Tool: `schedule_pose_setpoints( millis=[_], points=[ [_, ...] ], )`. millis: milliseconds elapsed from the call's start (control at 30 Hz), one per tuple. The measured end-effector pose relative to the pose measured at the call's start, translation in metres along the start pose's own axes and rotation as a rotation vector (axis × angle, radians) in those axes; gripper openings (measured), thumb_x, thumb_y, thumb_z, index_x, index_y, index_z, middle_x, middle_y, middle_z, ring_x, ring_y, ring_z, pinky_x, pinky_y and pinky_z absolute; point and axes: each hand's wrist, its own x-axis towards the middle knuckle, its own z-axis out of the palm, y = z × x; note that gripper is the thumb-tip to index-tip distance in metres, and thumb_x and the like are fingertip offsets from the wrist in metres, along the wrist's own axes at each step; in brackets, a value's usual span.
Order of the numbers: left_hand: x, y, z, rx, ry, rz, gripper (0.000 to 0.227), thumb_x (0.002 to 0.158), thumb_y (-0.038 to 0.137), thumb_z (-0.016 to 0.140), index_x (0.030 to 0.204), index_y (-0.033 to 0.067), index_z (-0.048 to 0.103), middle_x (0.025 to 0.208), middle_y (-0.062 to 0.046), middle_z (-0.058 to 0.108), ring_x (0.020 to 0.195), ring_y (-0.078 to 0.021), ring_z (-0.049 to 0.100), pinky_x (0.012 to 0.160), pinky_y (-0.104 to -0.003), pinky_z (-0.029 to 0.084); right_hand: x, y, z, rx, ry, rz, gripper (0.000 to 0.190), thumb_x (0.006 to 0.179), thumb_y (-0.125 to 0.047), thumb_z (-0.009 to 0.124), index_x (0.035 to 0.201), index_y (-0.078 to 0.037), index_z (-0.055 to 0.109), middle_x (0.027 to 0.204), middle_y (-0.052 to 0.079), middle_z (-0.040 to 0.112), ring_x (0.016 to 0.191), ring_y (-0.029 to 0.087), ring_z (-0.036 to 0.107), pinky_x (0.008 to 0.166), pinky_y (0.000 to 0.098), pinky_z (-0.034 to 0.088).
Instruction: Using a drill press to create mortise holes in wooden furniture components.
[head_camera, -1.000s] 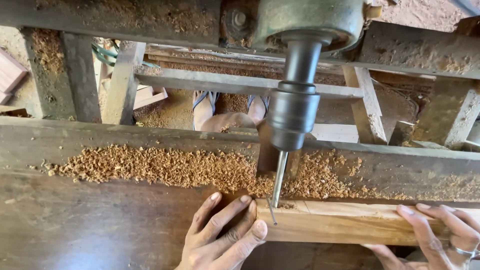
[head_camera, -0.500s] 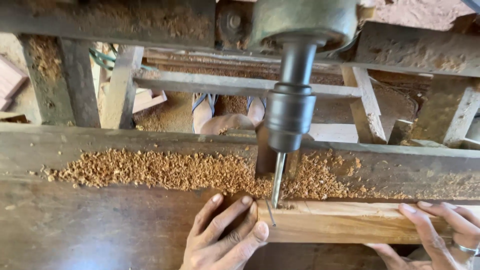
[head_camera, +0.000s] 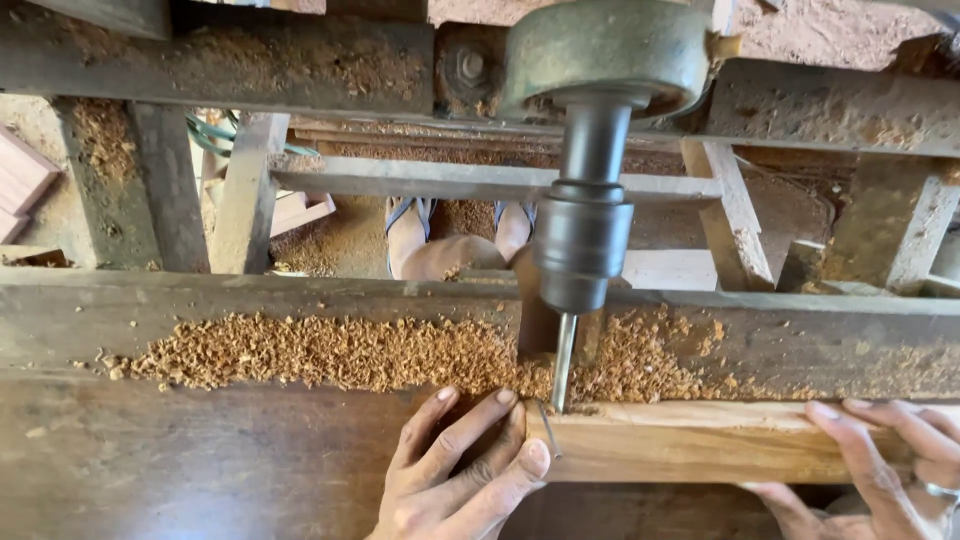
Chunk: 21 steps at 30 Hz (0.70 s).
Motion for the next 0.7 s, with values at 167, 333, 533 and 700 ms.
schedule_pose_setpoints(
  millis=[167, 333, 533, 700],
  points=[
    [0.001, 0.006, -0.001, -0.008, -0.008, -0.046, 0.036, 0.092, 0.023, 0.081, 0.125, 0.0190, 0.070, 0.109, -0.006, 0.079, 0.120, -0.0248, 0.072, 0.108, -0.052, 0.047, -0.005, -0.026, 0.001, 0.177, 0.197, 0.072, 0.065, 0.086, -0.062, 0.080, 0.129, -0.015, 0.066, 0.128, 0.014, 0.051, 0.124, 0.028, 0.044, 0.107, 0.0437, 0.040],
    [0.003, 0.006, -0.007, 0.001, -0.011, -0.075, 0.036, 0.089, 0.025, 0.080, 0.124, 0.0199, 0.071, 0.109, -0.006, 0.080, 0.118, -0.0244, 0.072, 0.106, -0.052, 0.048, -0.012, -0.029, -0.004, 0.046, 0.062, 0.130, 0.072, 0.079, -0.069, 0.076, 0.128, -0.017, 0.067, 0.122, 0.009, 0.050, 0.124, 0.028, 0.041, 0.113, 0.0464, 0.031],
    [-0.002, 0.003, -0.005, 0.024, 0.039, -0.083, 0.032, 0.090, 0.027, 0.079, 0.120, 0.0198, 0.072, 0.106, -0.005, 0.080, 0.115, -0.0229, 0.073, 0.105, -0.048, 0.050, 0.007, -0.047, -0.013, 0.064, 0.056, 0.138, 0.073, 0.073, -0.067, 0.075, 0.125, -0.016, 0.067, 0.127, 0.011, 0.051, 0.127, 0.033, 0.040, 0.117, 0.0525, 0.031],
    [-0.005, -0.001, -0.008, 0.069, 0.048, -0.072, 0.033, 0.089, 0.027, 0.081, 0.119, 0.0199, 0.071, 0.104, -0.005, 0.080, 0.112, -0.0217, 0.074, 0.104, -0.046, 0.051, 0.022, -0.058, -0.015, 0.164, 0.099, 0.110, 0.068, 0.077, -0.068, 0.074, 0.122, -0.017, 0.066, 0.120, 0.009, 0.054, 0.124, 0.032, 0.044, 0.115, 0.0567, 0.029]
  ],
)
